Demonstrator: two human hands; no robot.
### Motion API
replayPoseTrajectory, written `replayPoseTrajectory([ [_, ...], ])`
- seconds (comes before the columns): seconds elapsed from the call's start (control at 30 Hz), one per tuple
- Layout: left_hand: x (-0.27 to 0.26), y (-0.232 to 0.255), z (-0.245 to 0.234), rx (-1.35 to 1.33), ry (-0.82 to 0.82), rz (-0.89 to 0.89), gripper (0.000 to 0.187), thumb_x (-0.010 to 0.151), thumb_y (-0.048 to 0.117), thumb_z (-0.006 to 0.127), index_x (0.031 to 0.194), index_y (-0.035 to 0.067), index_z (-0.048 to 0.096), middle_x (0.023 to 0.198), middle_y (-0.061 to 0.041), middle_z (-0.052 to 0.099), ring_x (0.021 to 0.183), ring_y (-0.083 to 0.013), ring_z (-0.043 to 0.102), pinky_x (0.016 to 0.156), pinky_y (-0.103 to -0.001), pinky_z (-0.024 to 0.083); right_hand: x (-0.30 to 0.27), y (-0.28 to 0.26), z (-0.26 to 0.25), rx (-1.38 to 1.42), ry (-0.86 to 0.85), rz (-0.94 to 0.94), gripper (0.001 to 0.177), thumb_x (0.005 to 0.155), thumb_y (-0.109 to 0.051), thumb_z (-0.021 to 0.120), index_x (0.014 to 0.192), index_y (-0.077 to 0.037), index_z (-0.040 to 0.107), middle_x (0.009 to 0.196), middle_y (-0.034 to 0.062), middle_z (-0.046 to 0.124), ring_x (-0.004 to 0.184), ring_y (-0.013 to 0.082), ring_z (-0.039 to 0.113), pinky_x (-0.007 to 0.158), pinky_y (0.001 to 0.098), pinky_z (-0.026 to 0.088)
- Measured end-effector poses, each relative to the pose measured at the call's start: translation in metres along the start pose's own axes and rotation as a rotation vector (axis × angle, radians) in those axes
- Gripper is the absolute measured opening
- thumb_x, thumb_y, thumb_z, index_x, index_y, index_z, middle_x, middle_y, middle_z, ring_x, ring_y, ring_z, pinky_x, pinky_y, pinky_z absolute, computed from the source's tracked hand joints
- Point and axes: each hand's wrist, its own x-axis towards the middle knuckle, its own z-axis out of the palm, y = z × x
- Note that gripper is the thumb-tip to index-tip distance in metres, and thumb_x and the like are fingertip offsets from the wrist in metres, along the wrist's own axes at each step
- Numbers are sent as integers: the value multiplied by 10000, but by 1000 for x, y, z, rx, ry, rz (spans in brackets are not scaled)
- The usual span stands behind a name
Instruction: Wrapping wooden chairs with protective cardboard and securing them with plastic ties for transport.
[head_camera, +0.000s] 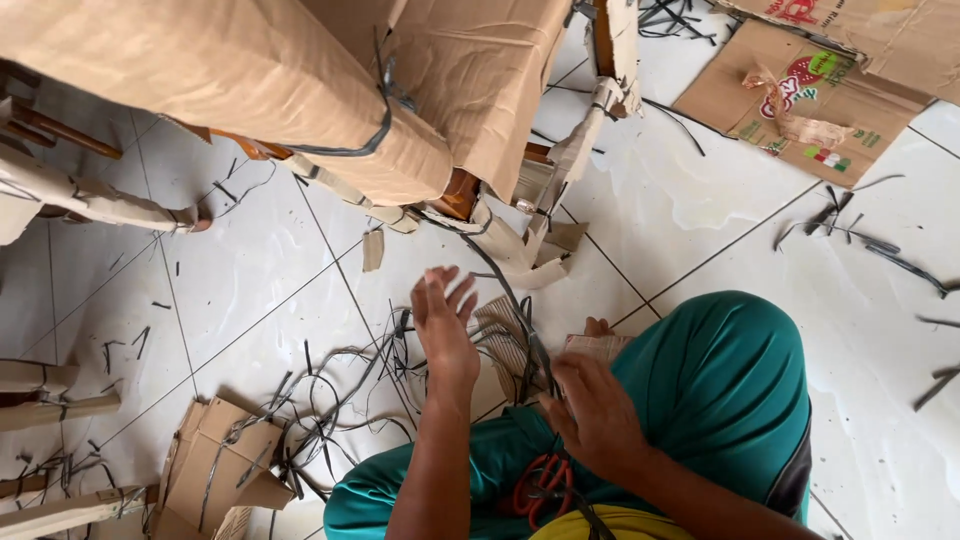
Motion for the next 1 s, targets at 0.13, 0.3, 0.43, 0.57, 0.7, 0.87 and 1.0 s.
replayPoseTrajectory([
  [0.13,1,-68,-65,241,-38,-141,290,1021,212,557,1198,-4,636,977,-111,668,833,-185,620,750,-326,488,-70,53,40,-248,-809,89,467,902,-458,725,1244,-164,598,1174,94,625,1051,322,581,846,461,469],
  [0.3,-21,-116,-114,341,-231,-306,294,994,275,604,1101,2,630,1003,-129,687,877,-212,645,776,-335,488,-75,66,54,-346,-762,-194,334,859,-196,687,1177,-108,637,1201,166,562,1008,354,512,820,471,406],
  [0.43,-31,-119,-137,217,-223,-292,287,1000,233,619,1098,-35,639,948,-140,694,816,-207,616,735,-318,472,-67,78,69,-445,-608,-455,137,880,-183,644,948,-68,676,972,162,595,918,339,507,815,462,372],
  [0.57,-42,-96,-150,197,-159,-287,282,1000,205,613,1128,-45,635,983,-146,677,826,-214,629,745,-312,477,-49,69,52,-436,-609,-593,147,868,-181,636,916,-58,700,949,155,630,981,326,509,911,478,327],
  [0.7,-52,-89,-163,348,-178,-231,318,970,226,625,1173,-16,661,1017,-124,715,871,-197,650,800,-307,487,-40,47,27,-508,-620,-701,95,880,-142,646,934,-76,688,1019,129,618,918,286,495,865,433,352],
  [0.87,-77,-51,-128,800,-801,0,333,996,295,565,1160,44,710,1068,-18,729,971,-145,645,894,-275,516,-45,63,13,-673,-596,-707,166,895,-152,633,1033,-70,674,1076,105,601,966,266,528,836,399,373],
  [1.0,-100,-29,-96,978,-1212,95,711,965,604,576,1364,16,610,1279,-321,655,1228,-514,604,1030,-606,489,-11,20,-31,-844,-40,-931,160,1031,-275,502,1062,-159,608,1079,17,571,1049,236,577,1134,518,369],
])
